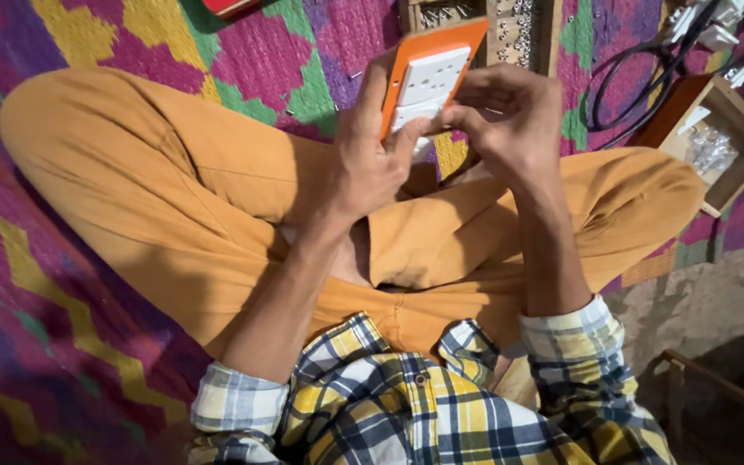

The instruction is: The person sits on the floor and assembles electrical switchboards by inserting white switches and sockets into colored plastic frames. They secure each component with screws from a nearby wooden box, handling multiple frames in orange, blue, and red.

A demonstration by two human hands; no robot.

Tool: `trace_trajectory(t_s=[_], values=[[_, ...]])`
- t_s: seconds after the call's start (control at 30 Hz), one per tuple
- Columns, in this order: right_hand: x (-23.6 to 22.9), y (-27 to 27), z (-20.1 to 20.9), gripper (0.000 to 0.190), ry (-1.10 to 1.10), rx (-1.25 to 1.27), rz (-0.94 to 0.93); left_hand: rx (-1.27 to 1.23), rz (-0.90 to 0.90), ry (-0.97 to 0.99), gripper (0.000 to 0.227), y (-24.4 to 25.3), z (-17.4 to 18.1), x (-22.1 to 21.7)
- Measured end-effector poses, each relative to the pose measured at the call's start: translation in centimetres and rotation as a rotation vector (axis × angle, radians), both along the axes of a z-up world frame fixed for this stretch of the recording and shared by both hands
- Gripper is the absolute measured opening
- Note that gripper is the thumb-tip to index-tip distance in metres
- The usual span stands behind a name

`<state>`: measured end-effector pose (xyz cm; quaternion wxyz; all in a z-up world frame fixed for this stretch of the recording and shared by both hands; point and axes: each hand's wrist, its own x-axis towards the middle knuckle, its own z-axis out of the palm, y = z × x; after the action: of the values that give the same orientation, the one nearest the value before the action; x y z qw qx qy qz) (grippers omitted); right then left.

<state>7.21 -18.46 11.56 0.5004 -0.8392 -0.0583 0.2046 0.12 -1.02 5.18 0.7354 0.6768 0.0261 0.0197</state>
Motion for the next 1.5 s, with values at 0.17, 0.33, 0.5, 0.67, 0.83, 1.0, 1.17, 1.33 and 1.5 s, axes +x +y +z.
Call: trace_trajectory(t_s=[0.17,0.33,0.5,0.67,0.83,1.0,1.17,1.33,1.5], values=[[-1.4,-0.7,-1.4,0.023,0.165,0.194,-0.202,-0.029,0.049,0.021,0.069,-2.1,-2.0,-0.7],[-3.4,0.4,-1.9,0.014,-0.114,0.011,-0.219,-0.032,0.111,0.03,0.07,-2.8,-3.2,-1.7],[-4.5,2.6,-1.7,0.013,-0.59,-0.344,-0.068,-0.079,0.248,-0.042,0.074,-3.4,-4.1,-0.9],[-5.0,3.6,-1.7,0.022,-0.635,-0.457,0.124,-0.123,0.274,0.106,0.069,-3.8,-4.3,-0.7],[-6.3,3.9,-2.7,0.019,-0.647,-0.502,0.253,-0.204,0.352,0.259,0.065,-4.3,-4.3,-1.7],[-5.4,3.7,-3.1,0.009,-0.613,-0.499,0.346,-0.03,0.359,0.358,0.046,-4.4,-4.9,-1.5],[-5.0,3.3,-2.9,0.015,-0.445,-0.392,0.271,-0.082,0.367,0.273,0.048,-3.2,-4.8,-1.0],[0.2,-1.4,-1.6,0.018,-0.414,-0.381,0.285,-0.13,0.341,0.083,0.073,-2.2,-4.1,1.2],[5.2,-8.0,-2.9,0.026,-0.563,-0.443,0.355,-0.228,0.341,0.149,0.083,-3.0,-3.9,0.9]])
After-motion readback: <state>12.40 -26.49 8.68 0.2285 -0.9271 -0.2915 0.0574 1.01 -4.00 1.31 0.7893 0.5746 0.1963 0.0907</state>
